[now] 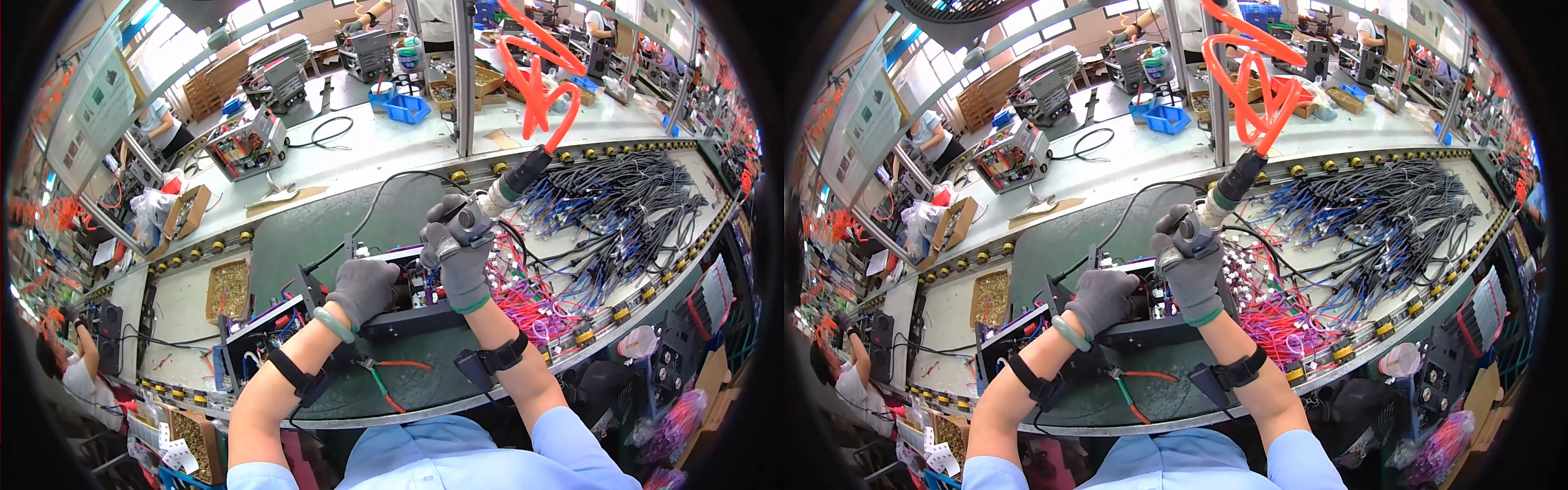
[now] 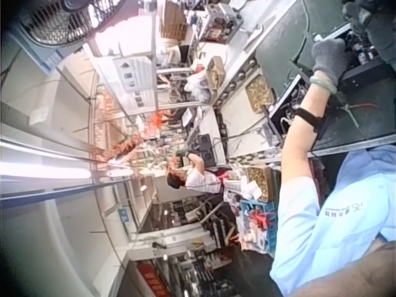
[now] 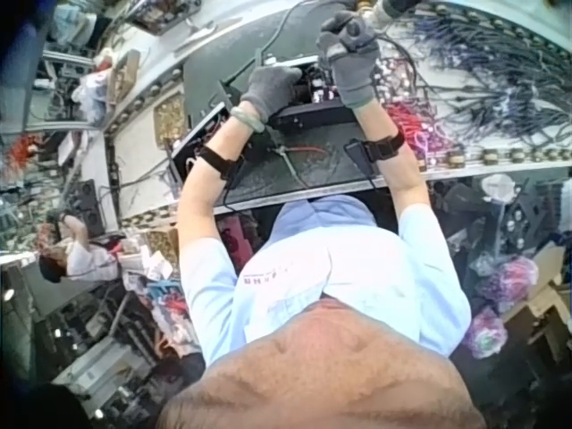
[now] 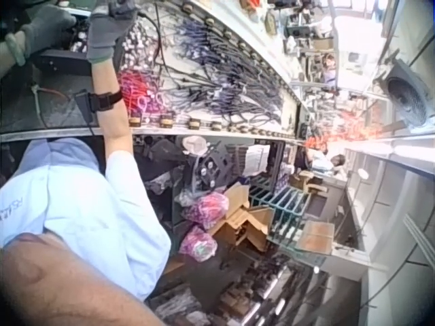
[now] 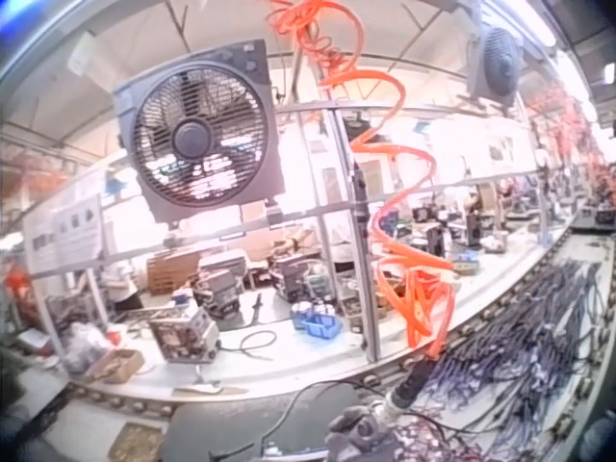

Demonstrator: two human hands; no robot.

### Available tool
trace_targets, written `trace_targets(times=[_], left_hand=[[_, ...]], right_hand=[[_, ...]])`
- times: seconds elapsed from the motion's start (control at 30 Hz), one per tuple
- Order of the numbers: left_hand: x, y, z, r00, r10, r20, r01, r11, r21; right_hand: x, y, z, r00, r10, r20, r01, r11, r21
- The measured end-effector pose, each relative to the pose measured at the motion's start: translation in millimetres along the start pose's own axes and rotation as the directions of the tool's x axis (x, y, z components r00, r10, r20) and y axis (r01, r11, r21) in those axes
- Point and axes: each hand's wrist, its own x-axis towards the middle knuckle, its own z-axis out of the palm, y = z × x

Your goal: Assembling components and wiring into electronic power supply or inverter units on a production line.

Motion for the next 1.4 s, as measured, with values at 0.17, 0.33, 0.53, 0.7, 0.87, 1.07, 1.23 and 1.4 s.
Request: trace_targets(times=[0.17,0.33,0.53,0.7,0.87,1.07,1.23,1.4], left_hand=[[-0.3,-2.0,-1.9,1.000,0.017,-0.019,-0.018,0.998,-0.063],[-0.1,-2.9,-3.6,1.000,0.031,-0.007,-0.031,0.997,-0.065],[-0.1,-3.5,-4.8,0.999,0.035,-0.006,-0.036,0.997,-0.072],[-0.5,-2.8,-6.3,0.999,0.043,-0.007,-0.044,0.995,-0.091],[-1.4,-2.3,-5.8,0.999,0.040,-0.010,-0.040,0.995,-0.092],[0.2,-2.3,-4.9,0.999,0.049,0.011,-0.049,0.996,-0.074],[0.1,-0.3,-7.9,0.999,0.036,0.013,-0.035,0.997,-0.075],[0.9,1.9,-8.2,0.999,0.036,-0.004,-0.036,0.998,-0.057]], right_hand=[[-1.1,1.8,2.3,0.998,-0.046,0.031,0.044,0.997,0.058],[-1.9,-2.8,4.5,1.000,-0.015,0.009,0.014,0.998,0.065],[-0.3,-4.5,4.7,0.993,-0.119,0.013,0.119,0.993,0.012],[0.4,0.7,2.8,0.996,-0.078,0.037,0.079,0.997,-0.017],[-2.6,6.4,7.2,0.992,-0.101,0.076,0.110,0.985,-0.132],[-0.4,3.1,10.4,0.974,-0.149,0.168,0.168,0.981,-0.100],[0.8,-3.7,1.7,0.996,-0.066,0.065,0.060,0.995,0.080],[1.7,0.6,-1.5,0.994,-0.095,0.045,0.092,0.994,0.061]])
